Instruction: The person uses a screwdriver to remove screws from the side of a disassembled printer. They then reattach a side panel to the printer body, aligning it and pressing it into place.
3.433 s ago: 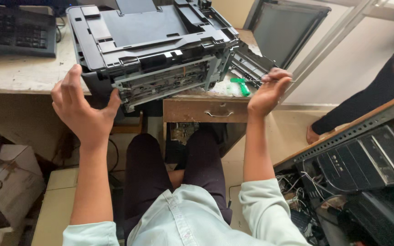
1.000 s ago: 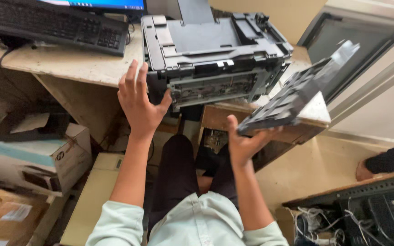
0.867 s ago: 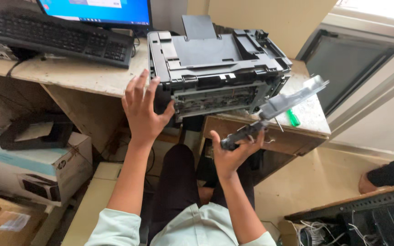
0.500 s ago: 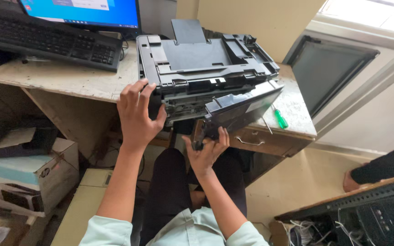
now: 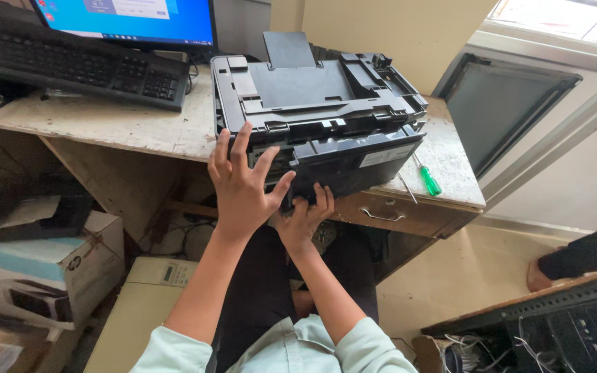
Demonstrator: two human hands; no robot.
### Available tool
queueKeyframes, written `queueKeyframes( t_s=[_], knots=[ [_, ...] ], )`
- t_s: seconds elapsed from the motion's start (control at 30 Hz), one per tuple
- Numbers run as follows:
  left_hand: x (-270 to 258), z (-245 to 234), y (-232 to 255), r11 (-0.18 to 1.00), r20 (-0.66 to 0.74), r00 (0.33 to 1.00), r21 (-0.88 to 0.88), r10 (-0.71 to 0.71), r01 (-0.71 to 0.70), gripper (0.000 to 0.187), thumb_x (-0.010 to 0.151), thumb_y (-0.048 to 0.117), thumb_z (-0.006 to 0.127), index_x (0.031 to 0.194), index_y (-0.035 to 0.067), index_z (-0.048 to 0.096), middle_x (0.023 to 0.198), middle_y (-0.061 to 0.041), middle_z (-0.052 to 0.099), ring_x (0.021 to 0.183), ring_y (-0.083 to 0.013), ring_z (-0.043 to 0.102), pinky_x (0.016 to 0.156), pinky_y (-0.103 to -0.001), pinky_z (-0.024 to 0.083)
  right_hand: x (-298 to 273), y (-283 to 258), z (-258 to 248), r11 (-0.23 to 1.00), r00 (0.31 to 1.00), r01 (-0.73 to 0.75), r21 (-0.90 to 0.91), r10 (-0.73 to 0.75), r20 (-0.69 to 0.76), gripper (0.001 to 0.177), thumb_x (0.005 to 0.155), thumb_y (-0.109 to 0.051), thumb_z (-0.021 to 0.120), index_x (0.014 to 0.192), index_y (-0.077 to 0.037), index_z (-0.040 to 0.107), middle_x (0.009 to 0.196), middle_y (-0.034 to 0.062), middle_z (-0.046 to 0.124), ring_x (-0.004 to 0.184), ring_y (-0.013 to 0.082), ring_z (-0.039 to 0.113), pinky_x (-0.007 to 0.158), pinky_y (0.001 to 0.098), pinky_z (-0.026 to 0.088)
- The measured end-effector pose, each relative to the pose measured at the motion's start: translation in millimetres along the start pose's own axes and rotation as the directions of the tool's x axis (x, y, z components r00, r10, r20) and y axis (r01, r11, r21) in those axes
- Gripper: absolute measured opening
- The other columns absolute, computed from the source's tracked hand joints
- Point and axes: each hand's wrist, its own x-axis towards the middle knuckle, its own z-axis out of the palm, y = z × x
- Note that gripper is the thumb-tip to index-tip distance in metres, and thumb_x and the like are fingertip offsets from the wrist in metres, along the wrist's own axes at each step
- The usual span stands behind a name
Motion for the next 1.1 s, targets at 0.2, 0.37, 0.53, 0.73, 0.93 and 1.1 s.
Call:
queueKeyframes(
  t_s=[0.2,0.37,0.53,0.73,0.93,1.1],
  knots=[
    [0,11,15,0.992,0.065,0.997,-0.117,-0.039,0.047,0.047,0.085,0.058,0.081,0.099,0.013,0.083,0.163,-0.019,0.033,0.152,-0.0453,0.013,0.118,-0.074,0.004,3,3,7,0.997,1.000,-0.001,-0.074,-0.001,-0.027,0.049,0.091,-0.034,0.077,0.113,0.004,0.056,0.143,0.0261,0.037,0.135,0.0468,0.035,0.114,0.0631,0.036],
    [-10,17,19,0.985,0.046,0.993,-0.129,-0.112,0.117,0.026,0.092,0.040,0.080,0.097,0.015,0.085,0.167,-0.012,0.036,0.160,-0.0410,0.012,0.127,-0.072,0.003,-21,21,-6,0.939,0.973,-0.222,0.263,0.193,0.130,0.057,0.089,-0.039,0.075,0.120,-0.001,0.047,0.146,0.0260,0.031,0.132,0.0407,0.039,0.109,0.0527,0.038],
    [-35,26,10,0.979,-0.041,0.995,-0.187,-0.088,0.079,0.029,0.093,0.040,0.082,0.094,0.011,0.083,0.161,-0.012,0.039,0.155,-0.0388,0.011,0.125,-0.068,0.007,-27,75,-11,-0.040,0.377,-0.797,0.603,0.746,0.549,0.051,0.094,-0.038,0.066,0.127,-0.014,0.036,0.132,0.0179,0.044,0.118,0.0303,0.052,0.104,0.0489,0.047],
    [-98,18,13,0.946,-0.014,0.987,-0.288,-0.159,0.149,0.024,0.093,0.033,0.081,0.097,0.010,0.078,0.151,-0.011,0.044,0.145,-0.0359,0.024,0.120,-0.060,0.024,-33,104,-32,-0.561,0.348,-0.521,0.643,0.549,0.760,0.054,0.103,-0.050,0.060,0.134,-0.010,0.040,0.125,0.0109,0.049,0.114,0.0320,0.057,0.104,0.0590,0.049],
    [-137,26,30,0.825,0.158,0.941,-0.453,-0.298,0.337,0.027,0.084,0.021,0.084,0.101,0.004,0.074,0.120,-0.012,0.064,0.118,-0.0341,0.053,0.100,-0.050,0.040,-27,113,-41,-0.361,0.609,-0.497,0.789,0.503,0.613,0.077,0.092,-0.045,0.081,0.149,-0.015,0.039,0.146,0.0017,0.048,0.137,0.0258,0.048,0.121,0.0482,0.040],
    [-147,54,52,0.632,0.267,0.874,-0.609,-0.405,0.479,0.026,0.084,0.010,0.084,0.103,0.000,0.071,0.106,-0.014,0.072,0.098,-0.0314,0.070,0.084,-0.040,0.056,-17,106,-46,0.050,0.702,-0.639,0.767,0.445,0.556,0.137,0.059,-0.068,0.090,0.164,-0.018,0.016,0.152,0.0045,0.037,0.141,0.0277,0.040,0.116,0.0450,0.039]
  ],
)
